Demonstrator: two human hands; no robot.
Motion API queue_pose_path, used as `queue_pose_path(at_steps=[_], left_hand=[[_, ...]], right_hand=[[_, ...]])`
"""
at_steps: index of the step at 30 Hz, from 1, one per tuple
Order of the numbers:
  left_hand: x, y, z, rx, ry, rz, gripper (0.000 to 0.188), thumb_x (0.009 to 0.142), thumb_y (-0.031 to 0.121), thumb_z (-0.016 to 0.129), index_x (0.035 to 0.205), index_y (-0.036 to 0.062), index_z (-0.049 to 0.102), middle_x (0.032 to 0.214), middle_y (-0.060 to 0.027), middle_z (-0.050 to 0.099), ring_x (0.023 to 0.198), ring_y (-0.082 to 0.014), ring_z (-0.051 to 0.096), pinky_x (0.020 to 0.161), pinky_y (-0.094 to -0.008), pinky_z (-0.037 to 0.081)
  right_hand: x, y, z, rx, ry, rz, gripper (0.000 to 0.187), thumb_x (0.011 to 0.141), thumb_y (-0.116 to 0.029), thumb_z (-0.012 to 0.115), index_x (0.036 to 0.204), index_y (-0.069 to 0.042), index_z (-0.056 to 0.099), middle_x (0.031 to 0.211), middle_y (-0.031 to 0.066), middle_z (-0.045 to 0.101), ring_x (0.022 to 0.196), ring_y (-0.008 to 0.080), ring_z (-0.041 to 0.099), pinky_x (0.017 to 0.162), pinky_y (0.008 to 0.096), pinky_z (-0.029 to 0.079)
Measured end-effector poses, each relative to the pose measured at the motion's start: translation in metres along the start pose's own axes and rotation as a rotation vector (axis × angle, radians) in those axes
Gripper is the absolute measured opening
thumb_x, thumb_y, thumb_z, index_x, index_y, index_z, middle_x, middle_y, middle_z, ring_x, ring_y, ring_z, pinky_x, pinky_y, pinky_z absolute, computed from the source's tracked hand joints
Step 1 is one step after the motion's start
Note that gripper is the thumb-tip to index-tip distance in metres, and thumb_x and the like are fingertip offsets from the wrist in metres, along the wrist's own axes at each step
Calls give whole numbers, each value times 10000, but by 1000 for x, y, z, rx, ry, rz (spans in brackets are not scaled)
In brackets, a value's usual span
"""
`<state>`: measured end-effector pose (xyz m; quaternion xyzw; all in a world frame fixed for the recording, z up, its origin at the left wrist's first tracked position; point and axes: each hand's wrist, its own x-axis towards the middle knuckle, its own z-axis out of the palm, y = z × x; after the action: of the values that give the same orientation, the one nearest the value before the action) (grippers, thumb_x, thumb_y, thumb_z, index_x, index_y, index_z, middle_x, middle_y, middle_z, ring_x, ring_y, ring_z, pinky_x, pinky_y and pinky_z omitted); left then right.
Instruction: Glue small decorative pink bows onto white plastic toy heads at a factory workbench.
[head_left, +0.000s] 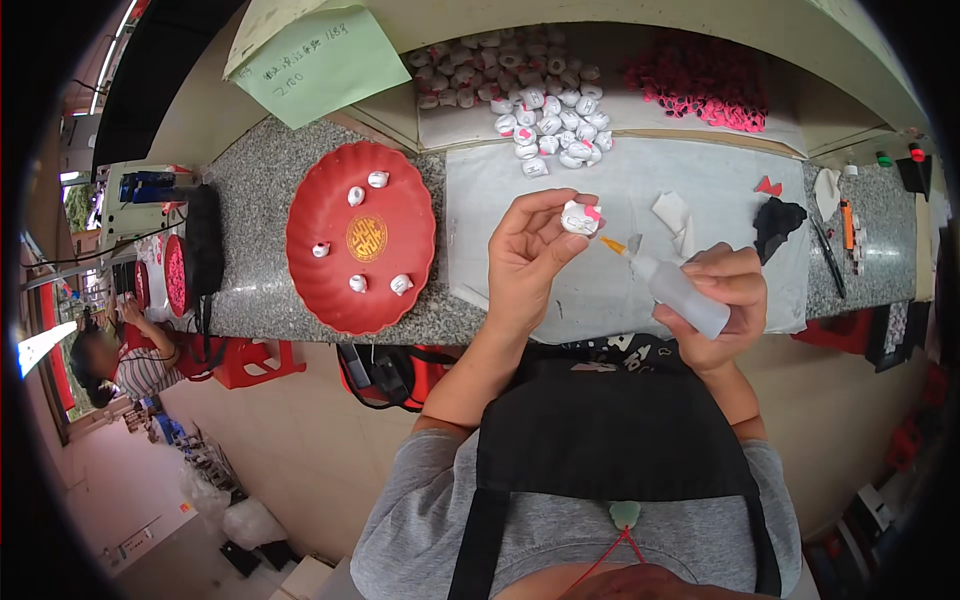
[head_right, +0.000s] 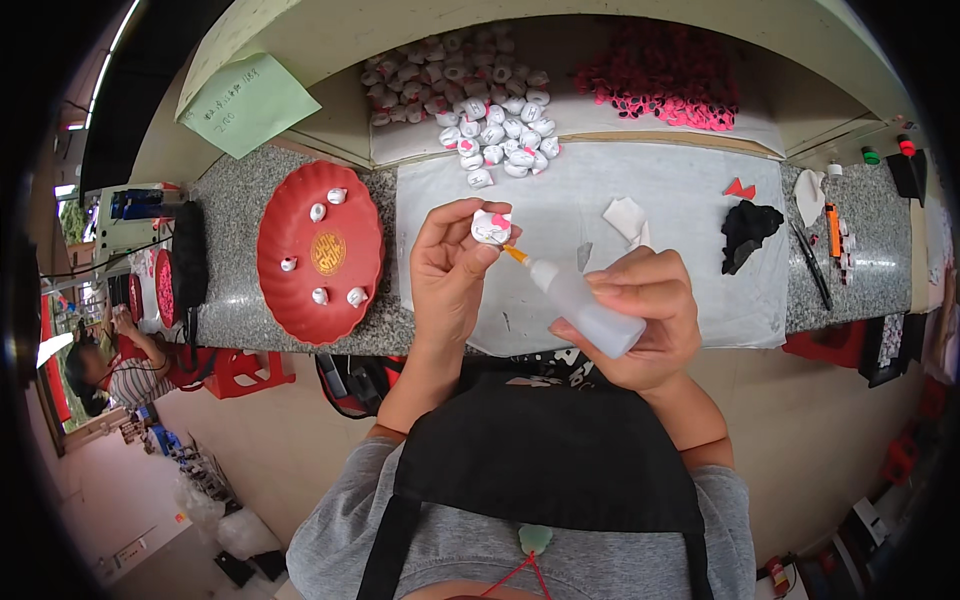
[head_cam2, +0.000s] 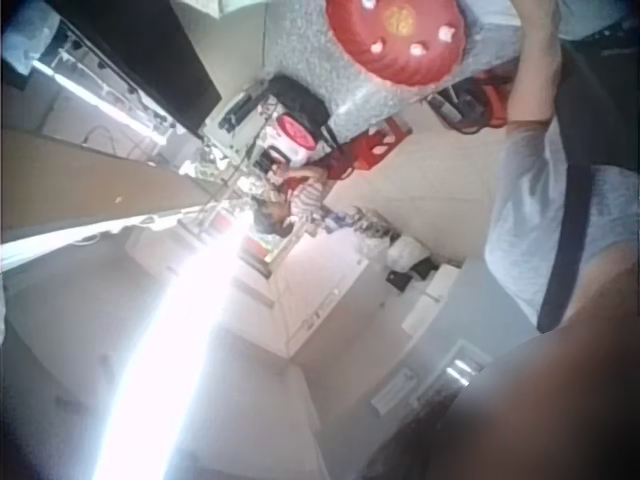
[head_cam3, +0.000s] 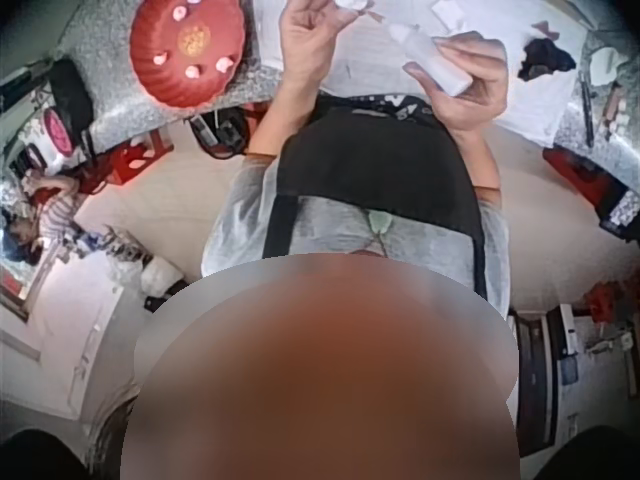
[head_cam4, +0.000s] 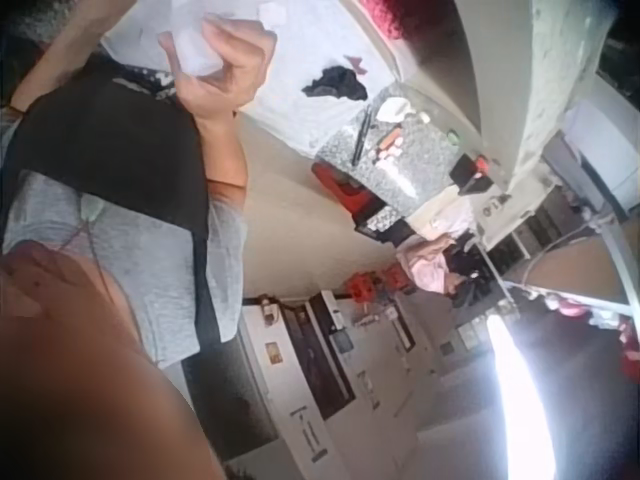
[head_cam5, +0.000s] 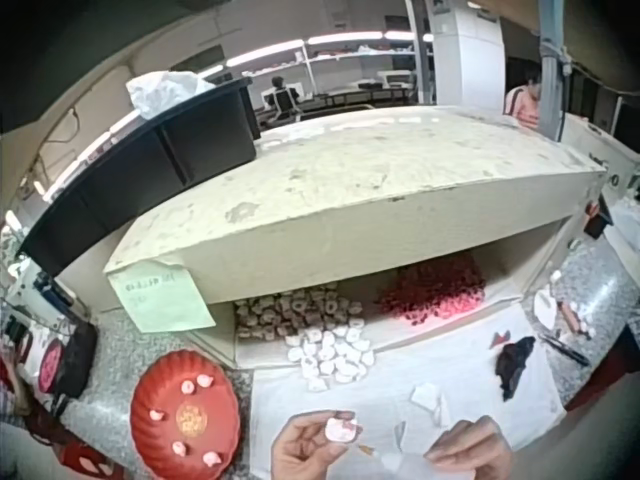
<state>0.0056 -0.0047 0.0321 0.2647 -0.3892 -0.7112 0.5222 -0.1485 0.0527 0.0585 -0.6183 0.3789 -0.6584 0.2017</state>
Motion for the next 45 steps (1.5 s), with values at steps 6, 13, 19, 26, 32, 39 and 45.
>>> queue_pose_path(at_steps=[6,13,19,26,32,39,45], left_hand=[[0,-1,-1,3,-4,4,356,692,-30,550,1023,0,422,988,-149,504,849,-207,536,783,-315,414],[-1,-2,-2,10,-2,4,355,693,-25,555,1021,2,424,978,-145,509,847,-206,537,776,-317,420],[-2,-1,-2,-67,-14,-7,338,694,-67,545,1007,-28,421,983,-148,504,904,-169,506,778,-266,426],[-1,-2,-2,8,-22,-8,350,692,-12,565,1013,-4,426,961,-141,520,836,-213,543,761,-319,429],[-2,-3,-1,6,2,-18,344,688,-29,560,1005,-13,427,962,-148,517,843,-206,540,769,-313,425],[-3,-2,0,111,-32,57,331,675,-78,558,985,-26,452,974,-128,500,894,-170,505,773,-265,417],[-3,-2,1,289,-42,156,307,669,-87,562,962,-21,498,965,-102,483,882,-151,494,760,-249,415]], right_hand=[[0,-1,0,-32,-32,-9,437,504,3,732,848,-54,469,803,79,474,614,147,496,518,240,415],[0,-3,-1,-45,-57,-9,438,496,9,732,845,-54,475,797,84,474,607,147,498,512,240,412],[1,-6,-1,-81,-54,32,344,583,-33,685,835,-65,454,802,85,454,610,150,455,559,255,398],[0,-6,1,-73,-38,21,359,574,-28,692,832,-68,446,802,87,453,604,150,452,556,257,398],[0,-4,-1,-71,-64,0,416,517,5,714,839,-61,460,795,87,465,597,149,474,524,245,401],[0,-4,1,-84,-52,7,376,561,-17,699,841,-64,452,801,91,458,608,154,460,548,251,400],[1,-6,1,-88,-82,29,367,558,-13,698,835,-57,462,796,94,460,606,153,463,547,249,395]])
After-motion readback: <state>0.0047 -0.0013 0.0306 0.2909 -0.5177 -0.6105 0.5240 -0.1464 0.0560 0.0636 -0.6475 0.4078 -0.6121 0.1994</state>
